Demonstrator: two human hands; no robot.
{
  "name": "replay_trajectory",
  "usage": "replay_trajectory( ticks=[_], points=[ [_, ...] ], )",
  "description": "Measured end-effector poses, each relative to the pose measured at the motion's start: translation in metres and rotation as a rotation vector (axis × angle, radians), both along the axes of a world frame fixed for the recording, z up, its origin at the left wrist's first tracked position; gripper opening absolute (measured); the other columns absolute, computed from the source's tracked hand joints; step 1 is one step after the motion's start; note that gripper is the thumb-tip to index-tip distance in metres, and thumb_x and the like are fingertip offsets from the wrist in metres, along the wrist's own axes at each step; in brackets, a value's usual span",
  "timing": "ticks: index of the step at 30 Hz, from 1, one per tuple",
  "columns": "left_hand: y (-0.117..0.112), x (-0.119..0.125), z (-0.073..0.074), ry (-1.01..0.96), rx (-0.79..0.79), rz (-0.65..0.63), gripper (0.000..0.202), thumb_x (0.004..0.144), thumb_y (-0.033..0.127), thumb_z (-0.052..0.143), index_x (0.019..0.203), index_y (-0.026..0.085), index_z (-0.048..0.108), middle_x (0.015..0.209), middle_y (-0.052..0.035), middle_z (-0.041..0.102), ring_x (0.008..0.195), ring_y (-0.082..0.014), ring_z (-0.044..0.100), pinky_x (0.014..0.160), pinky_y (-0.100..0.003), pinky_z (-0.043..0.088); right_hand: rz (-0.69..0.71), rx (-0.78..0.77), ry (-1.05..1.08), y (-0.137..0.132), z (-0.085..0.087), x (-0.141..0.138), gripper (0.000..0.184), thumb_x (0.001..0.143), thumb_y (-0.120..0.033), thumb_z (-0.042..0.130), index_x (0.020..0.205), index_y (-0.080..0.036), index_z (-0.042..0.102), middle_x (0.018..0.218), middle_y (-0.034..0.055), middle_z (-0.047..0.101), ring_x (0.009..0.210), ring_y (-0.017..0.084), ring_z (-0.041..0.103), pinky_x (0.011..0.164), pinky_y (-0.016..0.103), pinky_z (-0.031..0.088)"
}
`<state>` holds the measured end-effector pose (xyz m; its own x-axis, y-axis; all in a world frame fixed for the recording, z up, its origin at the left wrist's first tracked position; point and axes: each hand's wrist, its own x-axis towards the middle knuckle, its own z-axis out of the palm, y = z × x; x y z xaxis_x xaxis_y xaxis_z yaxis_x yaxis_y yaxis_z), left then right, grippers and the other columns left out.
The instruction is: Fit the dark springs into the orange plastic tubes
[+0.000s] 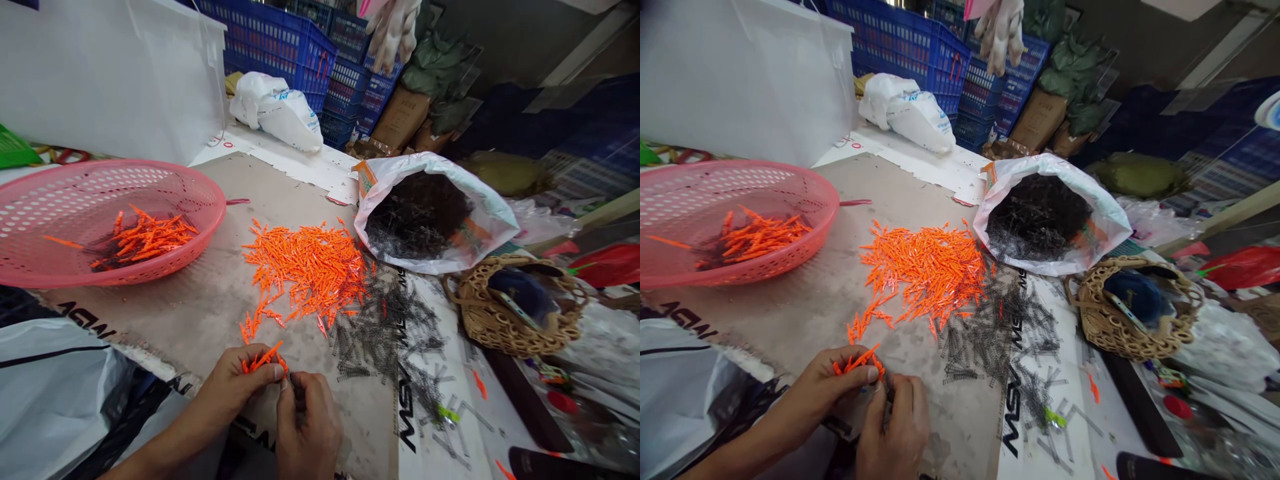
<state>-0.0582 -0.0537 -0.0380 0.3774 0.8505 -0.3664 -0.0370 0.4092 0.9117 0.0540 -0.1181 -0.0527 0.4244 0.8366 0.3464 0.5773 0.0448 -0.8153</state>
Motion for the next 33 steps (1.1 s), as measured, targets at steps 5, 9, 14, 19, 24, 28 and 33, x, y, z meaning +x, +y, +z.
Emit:
replay_trajectory(
  ticks=[5, 9, 14, 19, 24, 28, 33],
  points=[
    [-0.001, 0.0, 0.001, -0.032, 0.002, 0.004, 0.028, 0.077, 0.04, 0.066, 0.065, 0.015, 0.063, 0.048, 0.0093, 0.036, 0.046, -0.0071, 0.023, 0.045, -0.021, 0.017, 0.113, -0.122, 0.209, 0.005, 0.0, 0.01, 0.02, 0.09, -0.03, 0.053, 0.076, -0.022, 0.066, 0.068, -0.0016, 0.061, 0.063, 0.014, 0.057, 0.059, 0.023, 0.042],
    [-0.001, 0.002, 0.001, -0.078, -0.076, 0.031, 0.026, 0.075, 0.035, 0.062, 0.058, 0.017, 0.056, 0.044, 0.0093, 0.035, 0.044, -0.0076, 0.02, 0.044, -0.022, 0.018, 0.251, -0.325, 0.568, 0.009, -0.005, 0.014, 0.034, 0.092, -0.037, 0.048, 0.068, -0.018, 0.064, 0.049, -0.0053, 0.046, 0.045, 0.01, 0.042, 0.043, 0.02, 0.033],
    [0.008, -0.003, 0.009, -0.061, -0.113, 0.064, 0.023, 0.074, 0.036, 0.053, 0.061, 0.017, 0.057, 0.043, 0.0079, 0.038, 0.042, -0.0085, 0.027, 0.046, -0.022, 0.025, 0.276, -0.165, 0.469, 0.007, -0.013, 0.013, 0.034, 0.091, -0.045, 0.05, 0.095, -0.02, 0.072, 0.079, 0.0036, 0.067, 0.067, 0.015, 0.06, 0.059, 0.024, 0.047],
    [0.057, -0.058, 0.062, 0.557, 0.524, 0.396, 0.027, 0.078, 0.038, 0.048, 0.063, 0.017, 0.057, 0.053, 0.0036, 0.052, 0.047, -0.0107, 0.042, 0.047, -0.023, 0.035, 0.175, -0.14, 0.445, 0.007, -0.024, 0.015, 0.032, 0.091, -0.045, 0.053, 0.097, -0.021, 0.073, 0.083, 0.0047, 0.071, 0.071, 0.017, 0.065, 0.061, 0.025, 0.052],
    [0.122, -0.13, 0.117, 0.869, 0.707, 0.616, 0.038, 0.079, 0.039, 0.061, 0.102, 0.01, 0.068, 0.088, -0.0002, 0.067, 0.102, -0.0249, 0.054, 0.092, -0.035, 0.038, 0.228, -0.088, 0.302, 0.009, -0.02, 0.008, 0.028, 0.091, -0.042, 0.052, 0.085, -0.023, 0.072, 0.071, 0.0011, 0.067, 0.063, 0.016, 0.062, 0.058, 0.023, 0.048],
    [0.121, -0.122, 0.093, 1.215, 1.123, 0.533, 0.058, 0.09, 0.042, 0.045, 0.126, -0.001, 0.056, 0.13, -0.016, 0.058, 0.131, -0.0356, 0.043, 0.109, -0.047, 0.028, 0.15, 0.015, 0.127, 0.016, -0.019, 0.016, 0.017, 0.09, -0.032, 0.056, 0.085, -0.024, 0.069, 0.073, 0.0001, 0.067, 0.066, 0.015, 0.064, 0.061, 0.023, 0.048],
    [0.078, -0.05, 0.006, 0.915, 1.343, -0.174, 0.038, 0.095, 0.021, 0.04, 0.129, 0.02, 0.059, 0.138, -0.0083, 0.06, 0.132, -0.0256, 0.049, 0.111, -0.046, 0.035, 0.195, 0.015, -0.299, 0.05, -0.007, 0.036, 0.026, 0.091, -0.013, 0.042, 0.094, -0.02, 0.067, 0.084, 0.0054, 0.066, 0.078, 0.018, 0.063, 0.07, 0.026, 0.049]
  ],
)
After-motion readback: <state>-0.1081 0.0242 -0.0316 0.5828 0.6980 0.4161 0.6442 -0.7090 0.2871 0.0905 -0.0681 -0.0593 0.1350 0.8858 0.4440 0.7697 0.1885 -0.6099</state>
